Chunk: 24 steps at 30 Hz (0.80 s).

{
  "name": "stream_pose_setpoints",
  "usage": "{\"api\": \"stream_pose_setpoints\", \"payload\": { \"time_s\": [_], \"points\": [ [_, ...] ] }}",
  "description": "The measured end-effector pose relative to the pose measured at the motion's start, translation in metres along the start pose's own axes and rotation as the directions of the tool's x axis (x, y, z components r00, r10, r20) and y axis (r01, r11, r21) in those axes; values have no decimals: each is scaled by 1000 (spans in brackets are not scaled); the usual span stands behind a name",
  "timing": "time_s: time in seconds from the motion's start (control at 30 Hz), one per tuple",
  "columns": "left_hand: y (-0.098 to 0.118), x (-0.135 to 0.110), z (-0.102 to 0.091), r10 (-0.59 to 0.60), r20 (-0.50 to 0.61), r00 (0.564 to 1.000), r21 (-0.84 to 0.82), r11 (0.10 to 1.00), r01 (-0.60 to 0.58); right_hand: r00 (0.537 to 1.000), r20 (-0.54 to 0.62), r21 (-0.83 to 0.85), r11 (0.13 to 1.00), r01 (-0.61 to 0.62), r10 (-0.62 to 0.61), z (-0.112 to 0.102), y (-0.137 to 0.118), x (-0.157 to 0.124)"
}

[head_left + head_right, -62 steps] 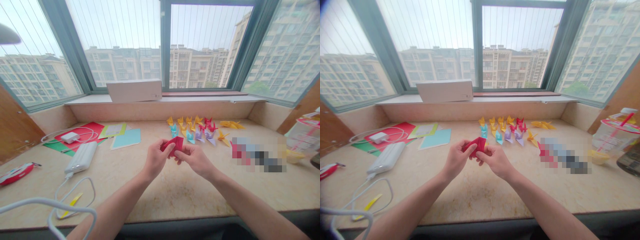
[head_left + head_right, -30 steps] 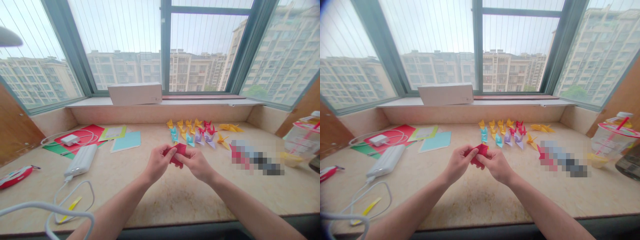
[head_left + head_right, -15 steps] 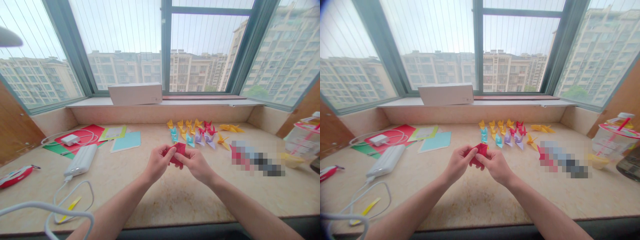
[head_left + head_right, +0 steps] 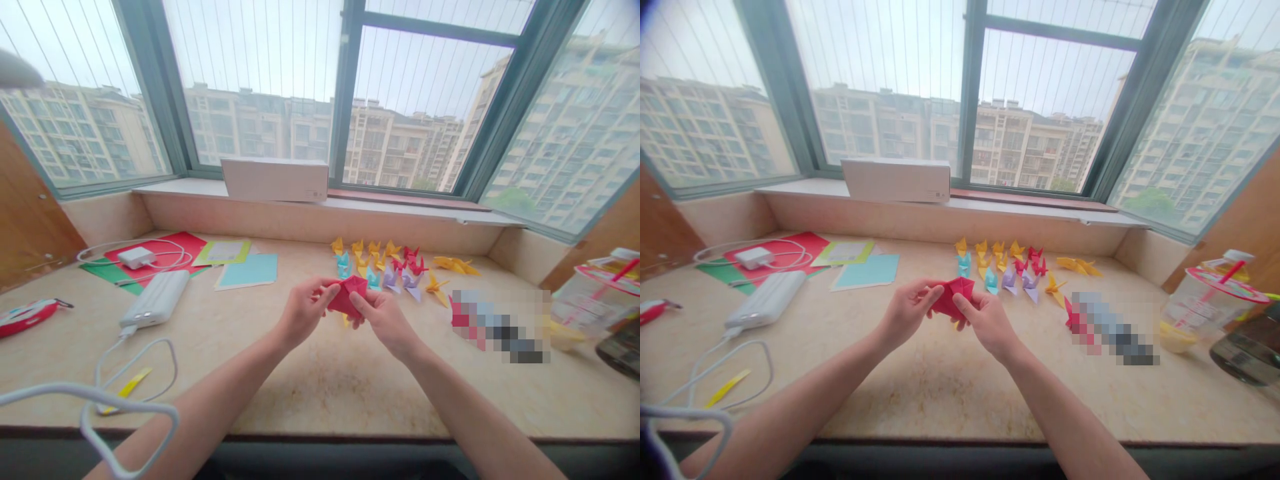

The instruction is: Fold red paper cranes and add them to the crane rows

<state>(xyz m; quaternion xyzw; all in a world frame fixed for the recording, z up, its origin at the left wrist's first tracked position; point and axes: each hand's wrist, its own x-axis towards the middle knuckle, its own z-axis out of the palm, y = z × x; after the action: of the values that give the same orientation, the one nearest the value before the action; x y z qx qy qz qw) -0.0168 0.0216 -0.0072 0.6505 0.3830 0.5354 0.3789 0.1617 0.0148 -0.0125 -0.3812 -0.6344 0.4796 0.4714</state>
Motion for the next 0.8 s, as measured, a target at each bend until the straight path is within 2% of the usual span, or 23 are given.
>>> {"api": "stream_pose_setpoints", "payload": {
  "time_s": [0.07,0.13,0.23,0.3,0.4,0.47,0.63,0.8],
  "points": [
    [2,0,0,2,-16,1000,-28,1000,-2,1000,-23,-26,999,21,-21,1,1,0],
    [3,0,1,-6,-30,1000,-62,998,5,992,-105,-71,995,63,-70,2,3,0],
    [4,1,2,-51,-19,999,-106,993,49,941,-265,-222,963,154,-211,4,7,-2],
    [4,0,3,-86,-4,996,-132,988,85,915,-251,-352,910,217,-315,5,9,-3],
    [6,-1,3,-133,20,991,-170,976,134,910,-133,-464,836,292,-392,7,10,-5],
    [8,-2,4,-158,42,987,-184,969,163,913,-105,-483,823,301,-395,7,9,-5],
    [10,-2,4,-188,55,981,-197,961,195,913,-130,-489,826,280,-386,7,7,-5],
    [11,1,3,-221,56,974,-247,942,228,932,-212,-415,890,187,-295,1,6,-5]
  ]
}}
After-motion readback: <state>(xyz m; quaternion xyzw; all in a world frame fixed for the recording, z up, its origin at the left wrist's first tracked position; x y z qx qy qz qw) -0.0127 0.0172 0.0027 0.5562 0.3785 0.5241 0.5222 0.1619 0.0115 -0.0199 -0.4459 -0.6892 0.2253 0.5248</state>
